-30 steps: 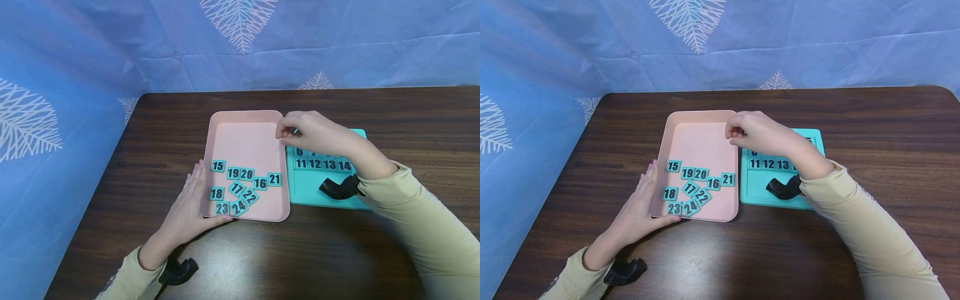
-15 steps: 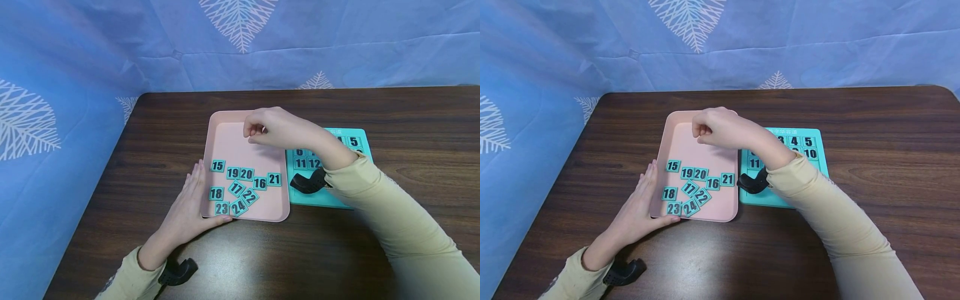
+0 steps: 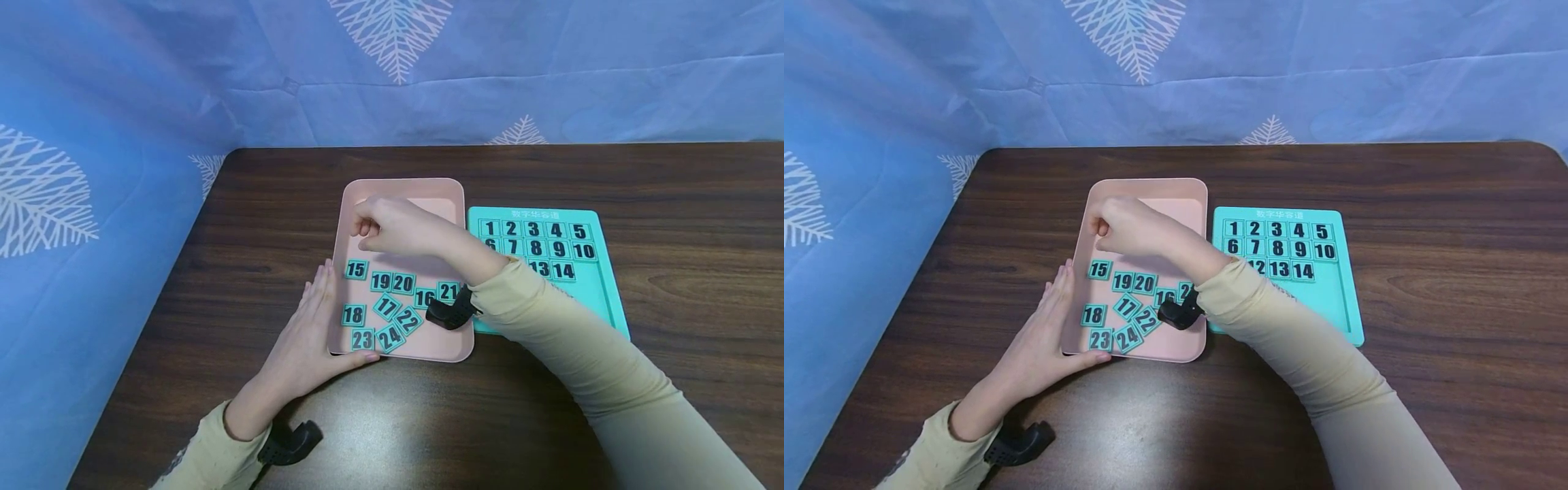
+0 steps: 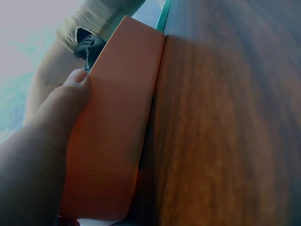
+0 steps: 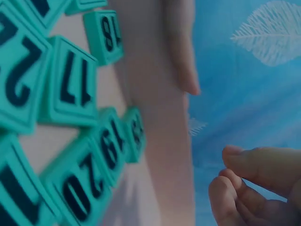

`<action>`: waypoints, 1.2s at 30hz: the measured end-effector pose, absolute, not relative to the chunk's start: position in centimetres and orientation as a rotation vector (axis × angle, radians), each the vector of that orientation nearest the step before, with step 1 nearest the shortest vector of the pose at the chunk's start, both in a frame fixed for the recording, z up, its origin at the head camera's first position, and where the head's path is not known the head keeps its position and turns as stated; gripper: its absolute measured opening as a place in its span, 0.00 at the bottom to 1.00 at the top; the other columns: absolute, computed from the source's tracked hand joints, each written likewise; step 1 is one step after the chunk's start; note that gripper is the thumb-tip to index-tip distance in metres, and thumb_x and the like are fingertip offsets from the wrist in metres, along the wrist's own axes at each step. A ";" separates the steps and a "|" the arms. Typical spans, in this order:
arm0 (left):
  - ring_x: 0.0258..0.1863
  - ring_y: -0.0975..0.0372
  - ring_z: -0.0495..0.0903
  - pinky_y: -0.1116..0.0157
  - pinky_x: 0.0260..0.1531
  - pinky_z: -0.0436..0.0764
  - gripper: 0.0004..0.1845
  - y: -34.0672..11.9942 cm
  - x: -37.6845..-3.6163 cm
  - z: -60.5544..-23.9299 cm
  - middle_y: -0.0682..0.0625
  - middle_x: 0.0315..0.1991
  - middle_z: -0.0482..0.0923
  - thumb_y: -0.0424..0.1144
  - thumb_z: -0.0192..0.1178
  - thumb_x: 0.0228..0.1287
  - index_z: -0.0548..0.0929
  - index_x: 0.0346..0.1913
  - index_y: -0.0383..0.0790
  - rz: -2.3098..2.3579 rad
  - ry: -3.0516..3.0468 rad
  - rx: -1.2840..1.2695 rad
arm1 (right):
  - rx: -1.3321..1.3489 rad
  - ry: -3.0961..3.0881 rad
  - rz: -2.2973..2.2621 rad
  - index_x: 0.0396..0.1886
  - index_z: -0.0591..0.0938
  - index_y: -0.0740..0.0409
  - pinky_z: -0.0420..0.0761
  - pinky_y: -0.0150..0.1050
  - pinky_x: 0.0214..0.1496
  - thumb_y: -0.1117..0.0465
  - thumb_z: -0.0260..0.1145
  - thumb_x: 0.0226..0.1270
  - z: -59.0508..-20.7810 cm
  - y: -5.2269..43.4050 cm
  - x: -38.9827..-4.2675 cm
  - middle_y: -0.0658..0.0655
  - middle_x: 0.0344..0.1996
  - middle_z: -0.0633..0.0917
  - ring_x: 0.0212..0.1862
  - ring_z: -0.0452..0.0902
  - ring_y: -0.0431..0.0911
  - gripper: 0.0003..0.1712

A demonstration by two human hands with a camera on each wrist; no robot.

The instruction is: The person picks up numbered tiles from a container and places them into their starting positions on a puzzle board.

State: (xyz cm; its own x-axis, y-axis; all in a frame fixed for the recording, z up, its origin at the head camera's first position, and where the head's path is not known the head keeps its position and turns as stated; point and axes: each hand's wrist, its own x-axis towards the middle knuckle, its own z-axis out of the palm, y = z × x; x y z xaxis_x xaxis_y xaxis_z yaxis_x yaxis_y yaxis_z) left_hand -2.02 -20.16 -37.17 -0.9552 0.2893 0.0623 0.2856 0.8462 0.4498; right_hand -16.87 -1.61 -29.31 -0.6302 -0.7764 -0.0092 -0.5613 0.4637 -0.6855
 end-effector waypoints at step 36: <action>0.74 0.58 0.34 0.52 0.71 0.46 0.68 -20.2 -2.0 -37.0 0.48 0.77 0.32 0.78 0.57 0.44 0.35 0.76 0.40 0.713 2.994 0.458 | -1.036 2.442 -0.562 0.42 0.80 0.63 0.69 0.33 0.35 0.66 0.71 0.53 -32.1 -4.5 -15.7 0.54 0.31 0.78 0.36 0.69 0.46 0.16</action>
